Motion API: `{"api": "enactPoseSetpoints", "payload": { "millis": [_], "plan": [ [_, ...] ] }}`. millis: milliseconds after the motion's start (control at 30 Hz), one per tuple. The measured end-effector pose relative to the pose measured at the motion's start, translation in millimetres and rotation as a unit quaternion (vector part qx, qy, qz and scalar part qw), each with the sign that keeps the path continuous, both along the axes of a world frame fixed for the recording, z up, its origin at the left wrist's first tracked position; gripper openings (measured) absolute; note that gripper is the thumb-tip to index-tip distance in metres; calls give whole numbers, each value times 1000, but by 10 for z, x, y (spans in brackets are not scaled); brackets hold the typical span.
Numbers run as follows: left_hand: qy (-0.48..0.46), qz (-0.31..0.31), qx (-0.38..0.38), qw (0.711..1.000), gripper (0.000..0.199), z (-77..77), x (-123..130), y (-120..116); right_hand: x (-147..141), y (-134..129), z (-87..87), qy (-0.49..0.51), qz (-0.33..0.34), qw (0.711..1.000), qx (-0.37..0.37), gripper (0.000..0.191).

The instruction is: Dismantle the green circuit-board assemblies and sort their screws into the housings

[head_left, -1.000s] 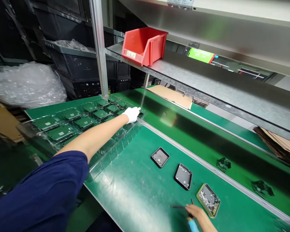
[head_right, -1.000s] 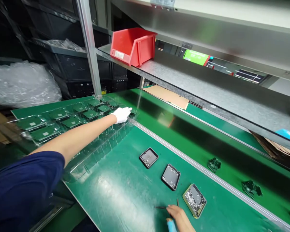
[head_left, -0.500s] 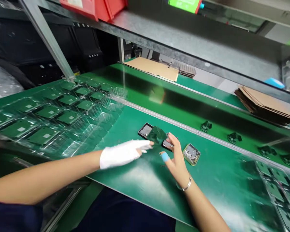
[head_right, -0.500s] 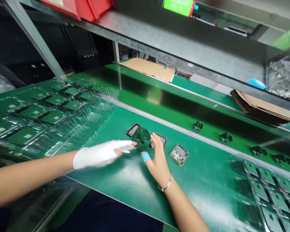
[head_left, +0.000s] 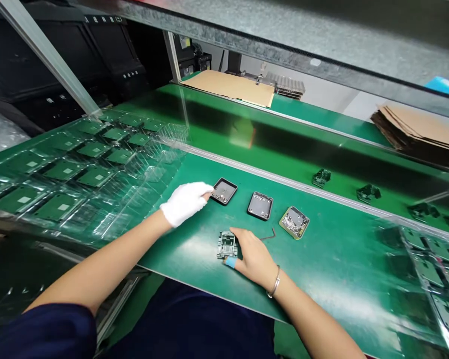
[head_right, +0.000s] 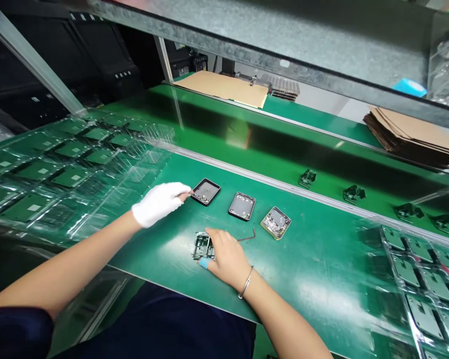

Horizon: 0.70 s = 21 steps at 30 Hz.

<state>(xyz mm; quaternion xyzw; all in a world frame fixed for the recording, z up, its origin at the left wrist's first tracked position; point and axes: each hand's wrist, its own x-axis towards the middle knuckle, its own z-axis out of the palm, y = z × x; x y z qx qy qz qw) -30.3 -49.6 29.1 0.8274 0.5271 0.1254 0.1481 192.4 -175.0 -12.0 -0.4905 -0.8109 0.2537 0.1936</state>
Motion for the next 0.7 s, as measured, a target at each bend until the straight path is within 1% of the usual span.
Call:
{"api": "enactPoseSetpoints", "payload": {
  "millis": [67, 100, 167, 200, 300, 367, 433, 567, 700],
  "plan": [
    [114, -24, 22, 993, 34, 7, 103, 262, -9, -3, -19, -9, -8, 1000, 8, 71],
    [145, -37, 22, 988, 32, -3, 166, 358, 10, -3, -14, -7, -13, 1000, 11, 75],
    [177, -63, 11, 982, 27, -40, 290, 479, 87, 1, 15, 5, -24, 1000, 10, 80],
    [184, -74, 5, 980, 24, -58, 344, 509, 136, 7, 35, 10, -36, 999, 6, 78],
    [211, -105, -5, 972, 17, -88, 444, 537, 269, 42, 74, 3, -79, 997, -9, 54],
    [226, -115, -6, 967, 16, -85, 467, 539, 324, 75, 65, -25, -87, 996, -14, 43],
    [237, -123, -4, 964, 18, -81, 472, 546, 353, 105, 33, -60, -77, 995, -13, 38],
    [249, -143, 5, 958, 27, -102, 478, 566, 390, 141, -39, -129, -67, 989, 8, 29],
    [256, -155, 8, 954, 15, -117, 516, 565, 444, 169, -70, -167, -76, 983, 28, 32]
  ]
}}
